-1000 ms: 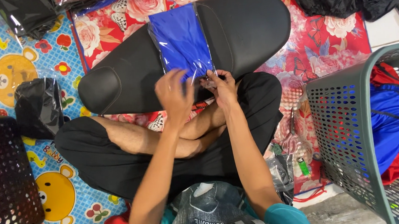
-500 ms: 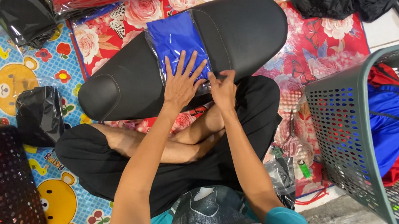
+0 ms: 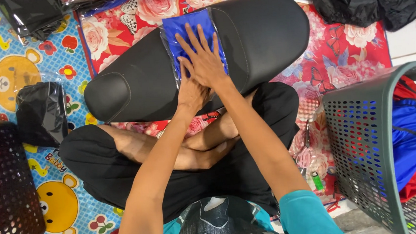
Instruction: The person places a folded blue garment into a clear plastic bag and seals it. They then take a blue drawstring bag, place it over a black seat cushion, and tie the drawstrings together to secure it.
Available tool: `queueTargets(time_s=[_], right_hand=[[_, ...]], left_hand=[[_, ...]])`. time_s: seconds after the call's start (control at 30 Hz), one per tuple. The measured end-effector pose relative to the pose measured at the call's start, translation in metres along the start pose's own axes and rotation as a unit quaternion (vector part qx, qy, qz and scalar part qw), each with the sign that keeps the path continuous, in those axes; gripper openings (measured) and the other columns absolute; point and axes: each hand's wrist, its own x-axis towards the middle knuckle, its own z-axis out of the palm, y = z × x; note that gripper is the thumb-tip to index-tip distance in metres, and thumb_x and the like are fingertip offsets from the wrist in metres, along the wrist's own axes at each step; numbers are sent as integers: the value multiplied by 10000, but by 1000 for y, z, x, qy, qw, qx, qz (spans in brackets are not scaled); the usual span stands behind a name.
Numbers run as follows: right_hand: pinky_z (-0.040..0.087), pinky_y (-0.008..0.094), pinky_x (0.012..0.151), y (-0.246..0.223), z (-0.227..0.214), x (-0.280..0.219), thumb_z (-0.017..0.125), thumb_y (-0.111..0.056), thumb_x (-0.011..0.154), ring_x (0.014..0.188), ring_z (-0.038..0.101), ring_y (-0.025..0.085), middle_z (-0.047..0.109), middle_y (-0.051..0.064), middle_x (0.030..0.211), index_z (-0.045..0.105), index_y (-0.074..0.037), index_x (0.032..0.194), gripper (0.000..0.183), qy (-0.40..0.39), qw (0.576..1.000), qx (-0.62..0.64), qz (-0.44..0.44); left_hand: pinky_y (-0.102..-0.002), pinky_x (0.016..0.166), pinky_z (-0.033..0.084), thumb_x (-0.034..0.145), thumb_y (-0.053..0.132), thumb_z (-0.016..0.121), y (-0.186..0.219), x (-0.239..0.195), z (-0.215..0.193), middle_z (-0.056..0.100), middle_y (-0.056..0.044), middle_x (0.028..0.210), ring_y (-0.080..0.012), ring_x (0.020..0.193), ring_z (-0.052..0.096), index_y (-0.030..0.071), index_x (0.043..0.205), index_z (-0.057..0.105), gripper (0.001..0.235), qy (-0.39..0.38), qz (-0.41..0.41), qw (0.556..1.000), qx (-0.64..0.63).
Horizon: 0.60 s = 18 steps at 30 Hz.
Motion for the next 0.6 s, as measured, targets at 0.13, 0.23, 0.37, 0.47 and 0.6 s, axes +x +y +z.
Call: queueTargets(time_s=[0.13,0.23,0.37,0.47,0.6], right_hand=[[17,673,1270,1,1,17,204,-629,1139,1614,-62,339,-59,21,1750,43,-342,1687,639,-70,997,29,13],[14,675,1264,2,9,22,215,-642,1129,1607,-68,336,-63,20,1742,72,-369,1682,633,-84,996,33,24],[21,675,1255,2,11,26,221,-646,1117,1597,-44,338,-31,5,1737,96,-395,1672,622,-118,992,11,31],[12,662,1251,1,8,29,209,-644,1096,1598,-12,342,0,-8,1737,114,-413,1657,614,-140,989,29,41],[121,681,1219,6,16,30,307,-654,1064,1559,188,397,232,51,1696,338,-383,1606,608,-56,996,62,23]], left_hand=[[-740,1198,105,1047,594,368,-3,1,-7,341,-100,1676,-377,1560,235,230,1654,281,713,8,-7,1000,-27],[-766,1172,128,1062,573,430,-4,1,-6,459,-155,1609,-397,1529,318,184,1630,376,690,68,-14,995,-78],[-771,1179,93,1080,567,381,-5,1,-8,333,-139,1686,-420,1567,186,262,1678,215,691,38,-10,996,-76],[-778,1173,69,1079,551,407,-6,1,-5,418,-129,1635,-418,1544,256,276,1662,272,658,50,-10,994,-96],[-789,1155,78,1072,545,428,-8,1,-11,436,-108,1635,-386,1558,234,340,1675,211,673,49,0,995,-89]])
